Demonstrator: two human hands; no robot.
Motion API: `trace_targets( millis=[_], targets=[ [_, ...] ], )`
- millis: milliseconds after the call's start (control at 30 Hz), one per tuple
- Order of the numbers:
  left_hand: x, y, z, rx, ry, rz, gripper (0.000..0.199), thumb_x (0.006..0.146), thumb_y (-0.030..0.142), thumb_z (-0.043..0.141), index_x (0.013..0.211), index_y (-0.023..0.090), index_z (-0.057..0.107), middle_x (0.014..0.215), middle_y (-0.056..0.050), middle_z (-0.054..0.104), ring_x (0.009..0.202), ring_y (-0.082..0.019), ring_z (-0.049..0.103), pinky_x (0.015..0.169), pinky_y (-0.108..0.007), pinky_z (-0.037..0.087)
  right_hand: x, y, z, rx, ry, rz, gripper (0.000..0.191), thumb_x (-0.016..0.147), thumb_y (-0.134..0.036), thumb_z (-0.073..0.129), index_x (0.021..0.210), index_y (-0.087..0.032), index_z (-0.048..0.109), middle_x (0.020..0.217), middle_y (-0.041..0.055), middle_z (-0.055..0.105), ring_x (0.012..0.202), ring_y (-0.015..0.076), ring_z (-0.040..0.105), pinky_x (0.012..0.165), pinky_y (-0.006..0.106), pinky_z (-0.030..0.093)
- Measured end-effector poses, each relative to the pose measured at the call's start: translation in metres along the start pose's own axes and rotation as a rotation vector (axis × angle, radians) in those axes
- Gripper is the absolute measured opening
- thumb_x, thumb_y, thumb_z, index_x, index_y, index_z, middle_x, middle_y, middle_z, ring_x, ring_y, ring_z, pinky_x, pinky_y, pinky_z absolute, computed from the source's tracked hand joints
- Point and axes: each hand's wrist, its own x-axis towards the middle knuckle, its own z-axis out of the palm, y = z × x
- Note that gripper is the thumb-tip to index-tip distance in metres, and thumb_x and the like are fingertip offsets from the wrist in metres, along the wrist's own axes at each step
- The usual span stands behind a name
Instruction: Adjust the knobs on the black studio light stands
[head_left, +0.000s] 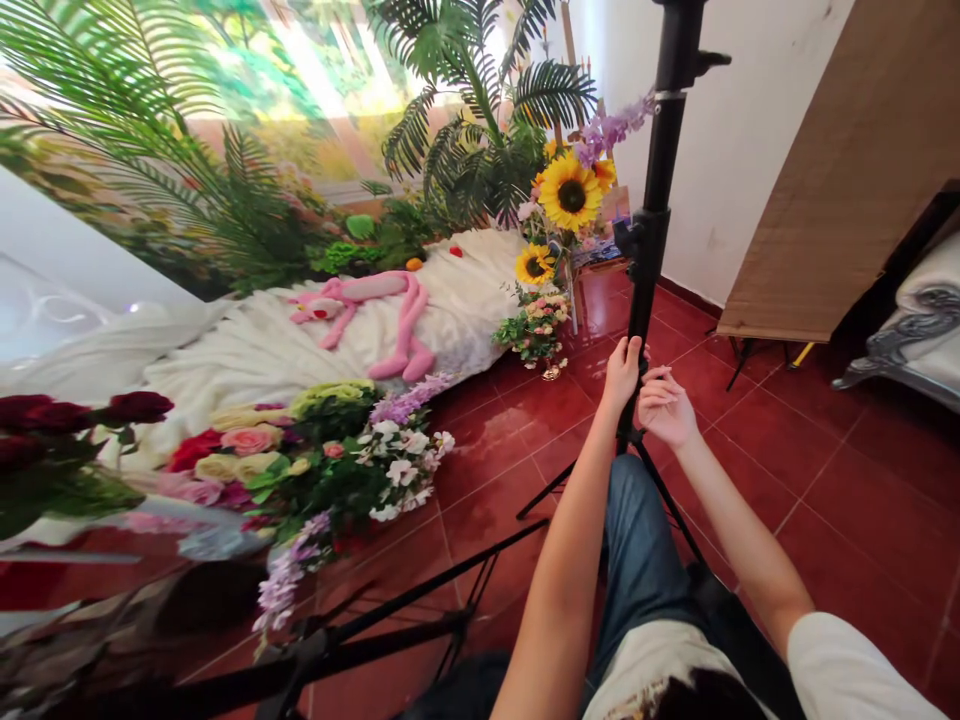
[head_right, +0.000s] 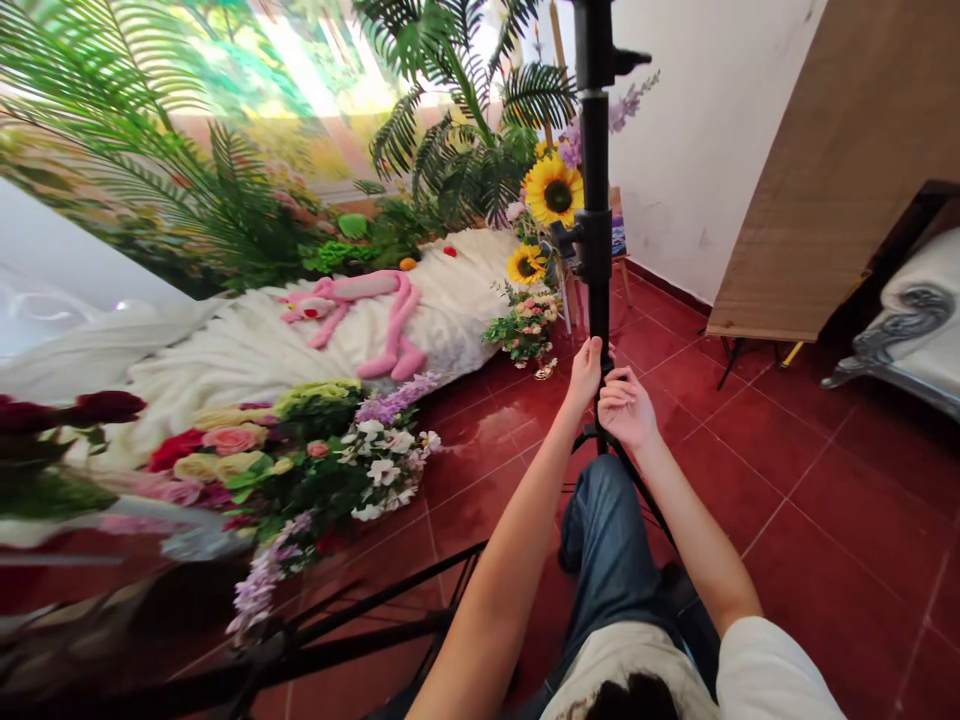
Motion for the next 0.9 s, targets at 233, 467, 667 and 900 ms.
trace_targets(
  millis=[233, 467, 667, 900],
  targets=[
    [0.001, -0.01, -0.001, -0.014, -0.035, 0.024, 0.061, 0.082, 0.078, 0.045, 0.08, 0.018, 0.057, 0.07, 0.001, 0.059, 0.064, -0.008, 0.054, 0.067, -0.022, 0.045, -0.005, -0.01, -0.014, 0.002, -0.002, 0.081, 0.02, 0.104, -0.021, 0.039, 0.087, -0.023, 0.049, 0.055, -0.0112, 0.054, 0.046, 0.005, 0.052, 0.051, 0.013, 0.047],
    [0.009, -0.01, -0.004, 0.009, -0.035, 0.004, 0.056, 0.085, 0.072, 0.048, 0.079, 0.018, 0.057, 0.069, 0.001, 0.06, 0.061, -0.008, 0.055, 0.064, -0.021, 0.045, 0.005, -0.028, -0.011, 0.059, -0.008, 0.185, 0.026, 0.1, -0.01, 0.038, 0.078, -0.024, 0.039, 0.065, -0.0078, 0.061, 0.053, 0.0047, 0.056, 0.053, 0.013, 0.051],
    [0.029, -0.014, -0.007, 0.001, -0.016, 0.037, 0.057, 0.084, 0.074, 0.048, 0.076, 0.018, 0.056, 0.068, 0.001, 0.058, 0.06, -0.008, 0.054, 0.062, -0.022, 0.045, 0.024, -0.034, -0.011, -0.075, -0.022, 0.083, 0.03, 0.1, -0.007, 0.038, 0.075, -0.022, 0.04, 0.063, -0.0082, 0.06, 0.051, 0.0021, 0.055, 0.052, 0.008, 0.049],
    [0.032, -0.022, -0.008, 0.017, 0.0, 0.051, 0.058, 0.084, 0.076, 0.047, 0.077, 0.018, 0.056, 0.069, 0.001, 0.058, 0.061, -0.008, 0.054, 0.063, -0.023, 0.045, 0.031, -0.041, -0.019, -1.3, 0.194, -0.171, 0.027, 0.103, -0.034, 0.037, 0.081, -0.022, 0.046, 0.065, -0.0053, 0.059, 0.04, 0.0061, 0.035, 0.041, 0.017, 0.038]
  ],
)
